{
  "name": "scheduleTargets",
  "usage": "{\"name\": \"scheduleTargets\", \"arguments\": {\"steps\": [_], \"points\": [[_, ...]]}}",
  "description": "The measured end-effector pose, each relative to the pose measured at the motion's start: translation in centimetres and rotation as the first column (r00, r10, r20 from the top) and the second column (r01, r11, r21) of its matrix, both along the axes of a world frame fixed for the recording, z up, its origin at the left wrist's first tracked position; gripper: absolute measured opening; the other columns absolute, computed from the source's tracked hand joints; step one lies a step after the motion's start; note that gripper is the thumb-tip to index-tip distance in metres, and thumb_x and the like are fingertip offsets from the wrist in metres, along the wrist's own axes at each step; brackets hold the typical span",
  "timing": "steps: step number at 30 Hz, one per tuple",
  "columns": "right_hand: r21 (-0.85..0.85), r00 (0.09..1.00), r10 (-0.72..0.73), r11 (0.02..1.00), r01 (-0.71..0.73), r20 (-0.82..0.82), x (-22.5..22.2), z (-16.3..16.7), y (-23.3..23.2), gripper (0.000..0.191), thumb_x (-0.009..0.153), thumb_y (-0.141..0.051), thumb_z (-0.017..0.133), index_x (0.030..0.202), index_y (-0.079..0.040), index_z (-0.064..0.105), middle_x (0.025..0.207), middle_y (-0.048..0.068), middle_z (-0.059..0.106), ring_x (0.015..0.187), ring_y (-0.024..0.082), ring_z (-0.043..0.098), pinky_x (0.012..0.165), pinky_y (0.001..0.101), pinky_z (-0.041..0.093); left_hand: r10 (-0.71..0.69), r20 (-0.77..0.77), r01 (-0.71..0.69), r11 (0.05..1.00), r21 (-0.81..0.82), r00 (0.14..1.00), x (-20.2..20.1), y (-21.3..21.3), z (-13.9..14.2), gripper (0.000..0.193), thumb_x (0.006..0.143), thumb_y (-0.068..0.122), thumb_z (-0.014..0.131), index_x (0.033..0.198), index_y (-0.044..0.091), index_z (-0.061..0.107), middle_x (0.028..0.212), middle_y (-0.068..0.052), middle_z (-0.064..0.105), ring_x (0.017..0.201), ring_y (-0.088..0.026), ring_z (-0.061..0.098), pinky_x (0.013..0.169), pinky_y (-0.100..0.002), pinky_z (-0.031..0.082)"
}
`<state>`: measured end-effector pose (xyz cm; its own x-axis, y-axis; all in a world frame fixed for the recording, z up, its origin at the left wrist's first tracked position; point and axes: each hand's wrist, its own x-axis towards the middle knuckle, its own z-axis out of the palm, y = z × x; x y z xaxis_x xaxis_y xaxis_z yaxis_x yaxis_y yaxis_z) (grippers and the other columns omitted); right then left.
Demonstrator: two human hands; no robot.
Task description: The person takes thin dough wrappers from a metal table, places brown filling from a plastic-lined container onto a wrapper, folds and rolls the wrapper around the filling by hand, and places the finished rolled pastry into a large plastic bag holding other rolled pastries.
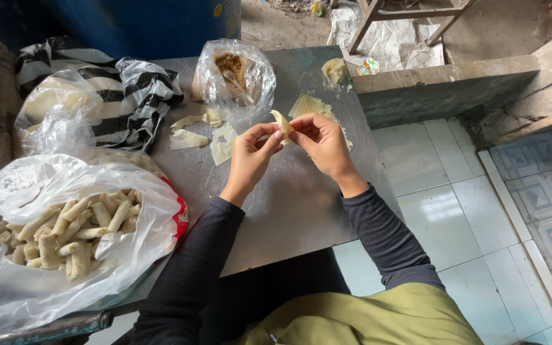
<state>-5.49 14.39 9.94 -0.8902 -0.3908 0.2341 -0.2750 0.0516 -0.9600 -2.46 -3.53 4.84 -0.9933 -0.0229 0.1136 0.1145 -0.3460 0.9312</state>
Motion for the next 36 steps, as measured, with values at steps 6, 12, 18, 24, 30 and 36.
{"name": "scheduleTargets", "arguments": {"steps": [6,12,18,24,30,36], "points": [[0.107,0.971,-0.049,0.991,0.076,-0.235,1.1,1.0,-0.5,0.016,0.098,-0.006,0.074,0.112,-0.002,0.069,0.103,0.004,0.074,0.093,0.009,0.069,0.086,0.0256,0.057,-0.023,0.022,0.021,0.997,0.079,0.999,0.1,0.2,-0.1,0.022,0.101,0.013,0.066,0.117,-0.003,0.069,0.109,-0.004,0.073,0.098,-0.010,0.071,0.089,-0.028,0.060],[0.156,0.905,-0.077,0.975,0.156,-0.418,2.0,2.0,-0.9,0.020,0.094,-0.011,0.081,0.108,-0.003,0.070,0.100,0.005,0.068,0.083,0.009,0.060,0.076,0.0248,0.051,-0.092,0.041,0.080,0.971,0.226,0.995,0.1,0.5,-0.6,0.021,0.103,0.011,0.064,0.117,-0.003,0.068,0.107,-0.004,0.073,0.098,-0.010,0.071,0.093,-0.030,0.062],[0.119,0.974,-0.099,0.985,0.125,-0.204,1.3,1.1,-0.5,0.012,0.100,-0.013,0.073,0.108,-0.003,0.074,0.096,0.001,0.072,0.083,0.006,0.063,0.076,0.0228,0.052,0.015,-0.003,-0.015,1.000,-0.009,1.000,0.6,0.7,-0.1,0.019,0.102,0.011,0.066,0.115,-0.003,0.071,0.101,-0.002,0.073,0.090,-0.006,0.070,0.082,-0.024,0.059],[0.115,0.974,-0.038,0.991,0.065,-0.222,0.6,-0.1,0.0,0.018,0.097,-0.016,0.075,0.105,0.000,0.071,0.094,0.002,0.073,0.083,0.006,0.063,0.076,0.0226,0.051,0.147,-0.080,-0.162,0.958,-0.235,0.986,1.3,0.9,1.3,0.016,0.099,0.009,0.071,0.108,-0.003,0.073,0.089,-0.001,0.072,0.076,-0.003,0.063,0.068,-0.021,0.053],[0.090,0.990,-0.055,0.994,0.067,-0.128,-0.1,-1.3,0.1,0.015,0.103,-0.017,0.070,0.103,-0.002,0.071,0.091,0.000,0.071,0.084,0.005,0.063,0.078,0.0221,0.053,0.216,-0.246,-0.308,0.840,-0.447,0.945,2.1,0.7,2.9,0.013,0.095,0.009,0.074,0.102,-0.002,0.072,0.082,-0.005,0.071,0.064,-0.003,0.056,0.057,-0.023,0.048],[-0.035,0.999,-0.022,0.999,0.023,0.026,-1.1,-2.7,0.6,0.015,0.104,-0.017,0.068,0.103,-0.003,0.070,0.091,-0.001,0.069,0.082,0.005,0.059,0.076,0.0228,0.050,0.171,-0.224,-0.247,0.893,-0.376,0.959,1.8,0.6,1.9,0.013,0.098,0.008,0.070,0.103,-0.004,0.069,0.086,-0.003,0.071,0.073,-0.005,0.064,0.066,-0.023,0.054]]}}
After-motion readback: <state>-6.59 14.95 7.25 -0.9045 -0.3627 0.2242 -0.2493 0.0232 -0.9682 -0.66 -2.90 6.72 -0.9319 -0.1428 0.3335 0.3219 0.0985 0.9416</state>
